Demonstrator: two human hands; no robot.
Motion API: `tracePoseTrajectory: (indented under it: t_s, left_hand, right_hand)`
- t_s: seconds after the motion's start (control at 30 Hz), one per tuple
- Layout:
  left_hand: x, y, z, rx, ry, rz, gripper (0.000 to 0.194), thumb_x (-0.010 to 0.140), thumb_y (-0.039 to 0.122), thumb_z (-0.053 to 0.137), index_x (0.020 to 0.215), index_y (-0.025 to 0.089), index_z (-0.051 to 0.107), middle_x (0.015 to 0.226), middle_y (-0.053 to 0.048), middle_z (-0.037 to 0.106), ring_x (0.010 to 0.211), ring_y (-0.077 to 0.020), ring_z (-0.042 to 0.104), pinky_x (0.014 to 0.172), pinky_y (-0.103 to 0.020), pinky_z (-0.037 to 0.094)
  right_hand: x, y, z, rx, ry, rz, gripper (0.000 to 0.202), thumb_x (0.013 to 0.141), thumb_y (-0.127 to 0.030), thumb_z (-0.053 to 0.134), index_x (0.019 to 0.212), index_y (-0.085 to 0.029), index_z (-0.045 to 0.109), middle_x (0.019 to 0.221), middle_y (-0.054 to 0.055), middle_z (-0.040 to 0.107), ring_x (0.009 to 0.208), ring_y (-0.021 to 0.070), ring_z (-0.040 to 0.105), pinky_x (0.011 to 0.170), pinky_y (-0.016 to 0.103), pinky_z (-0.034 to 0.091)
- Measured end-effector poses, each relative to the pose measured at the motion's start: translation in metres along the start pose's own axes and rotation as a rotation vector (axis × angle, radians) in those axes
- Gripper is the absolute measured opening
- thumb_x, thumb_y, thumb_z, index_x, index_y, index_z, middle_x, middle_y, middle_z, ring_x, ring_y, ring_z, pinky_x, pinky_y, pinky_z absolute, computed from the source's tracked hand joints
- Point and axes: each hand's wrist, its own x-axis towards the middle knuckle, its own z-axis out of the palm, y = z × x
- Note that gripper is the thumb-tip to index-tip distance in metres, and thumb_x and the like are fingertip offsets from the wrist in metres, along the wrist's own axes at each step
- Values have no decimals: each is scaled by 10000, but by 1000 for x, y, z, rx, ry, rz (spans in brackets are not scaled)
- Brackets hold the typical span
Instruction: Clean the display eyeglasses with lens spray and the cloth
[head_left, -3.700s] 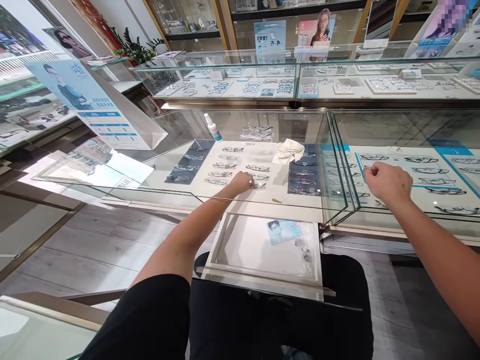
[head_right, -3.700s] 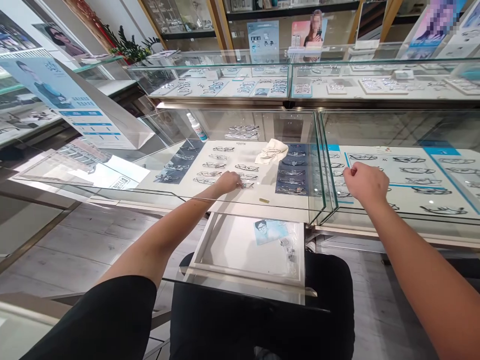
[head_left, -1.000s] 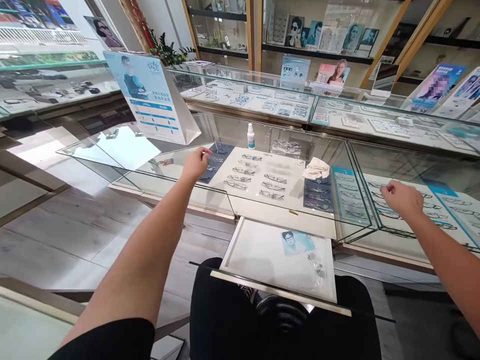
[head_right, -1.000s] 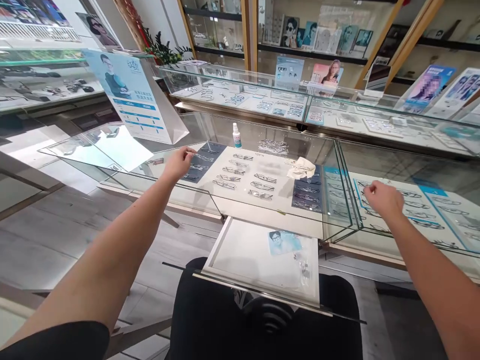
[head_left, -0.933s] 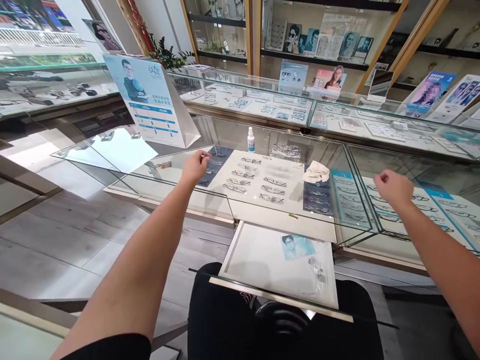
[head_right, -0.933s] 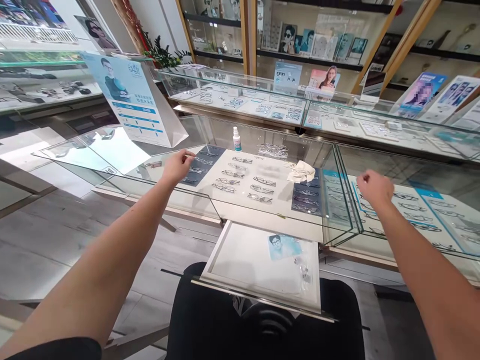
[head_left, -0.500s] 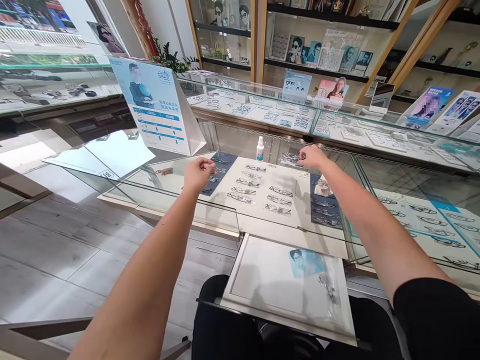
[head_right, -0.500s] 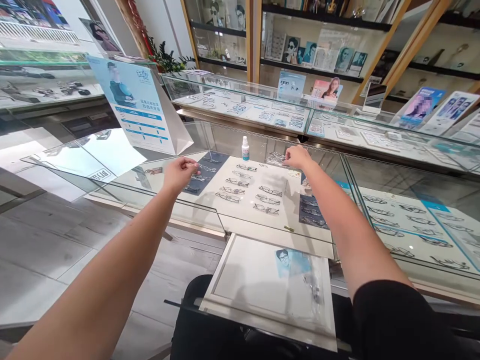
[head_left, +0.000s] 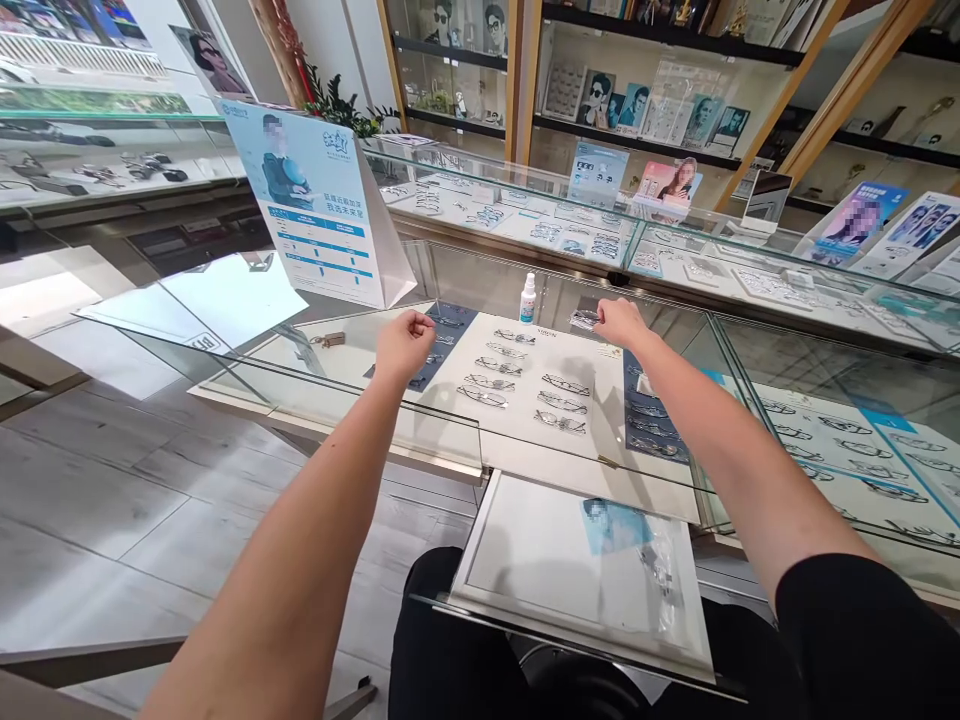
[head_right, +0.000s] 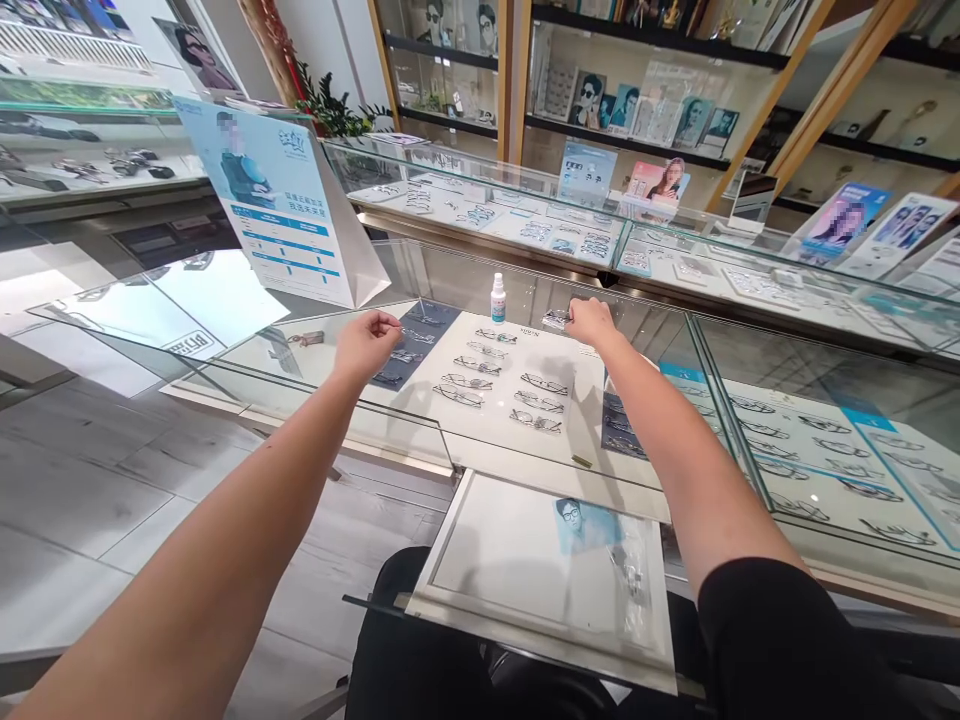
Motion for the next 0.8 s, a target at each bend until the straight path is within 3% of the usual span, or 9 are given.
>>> tracePoseTrajectory:
  t_s: [0.1, 0.17, 0.33, 0.43, 0.53, 0.6, 0.7, 0.8]
  left_hand:
    - [-2, 4, -2, 42, 7, -7, 154, 771, 206, 631, 898, 226, 715, 747, -21, 658, 713, -212, 579, 691, -321, 450]
    - [-3, 6, -2, 72, 4, -16, 165, 792, 206, 621, 923, 226, 719, 738, -24, 647, 704, -222, 577, 694, -330, 448]
    - [-3, 13, 3, 287, 4, 38, 242, 913, 200, 547, 1073, 207, 728, 810, -77, 691, 807, -287, 654, 774, -367, 467]
    - [-6, 18, 9, 508, -40, 113, 333, 984, 200, 474, 1201, 203, 726, 1012, -144, 766, 1019, -355, 709, 863, -400, 483]
    - [-9, 24, 13, 647, -79, 127, 409, 1024, 209, 425, 1329, 212, 697, 1176, -184, 778, 1145, -384, 714, 915, -422, 496]
    - [-11, 27, 14, 681, -87, 109, 431, 1046, 229, 406, 1378, 222, 681, 1196, -183, 783, 1170, -384, 717, 929, -428, 506]
    - [-14, 31, 15, 688, -82, 88, 417, 1074, 303, 411, 1397, 242, 668, 1211, -167, 795, 1182, -375, 716, 943, -435, 517]
    - [-17, 35, 13, 674, -65, 81, 416, 1068, 339, 469, 1431, 221, 633, 1250, -158, 790, 1212, -360, 699, 976, -447, 513]
  right_hand:
    - [-28, -11, -15, 57, 13, -47, 149, 833, -225, 667, 906, -246, 539, 994, 89, 707, 980, 281, 595, 736, 348, 387]
    - [-58, -24, -29, 182, 15, -165, 132, 832, -223, 640, 918, -246, 543, 1007, 77, 721, 949, 268, 614, 723, 342, 389]
    - [-178, -64, -66, 385, -81, -486, 112, 842, -202, 635, 841, -272, 548, 951, 34, 722, 977, 273, 632, 910, 390, 473]
    - [-253, -80, -68, 515, -242, -611, 144, 834, -157, 635, 842, -265, 541, 916, 16, 696, 904, 240, 615, 934, 400, 481]
    - [-306, -83, -49, 625, -356, -676, 201, 810, -142, 692, 857, -249, 529, 871, 15, 656, 873, 225, 581, 892, 382, 467]
    - [-326, -80, -28, 682, -411, -661, 229, 799, -125, 706, 870, -248, 527, 865, 7, 642, 871, 218, 573, 884, 374, 460]
    - [-334, -71, 7, 713, -400, -546, 216, 812, -125, 691, 879, -248, 527, 883, 12, 634, 897, 224, 570, 863, 367, 448]
    - [-322, -60, 45, 688, -318, -444, 185, 831, -124, 640, 870, -251, 512, 892, 23, 625, 933, 239, 569, 851, 365, 440]
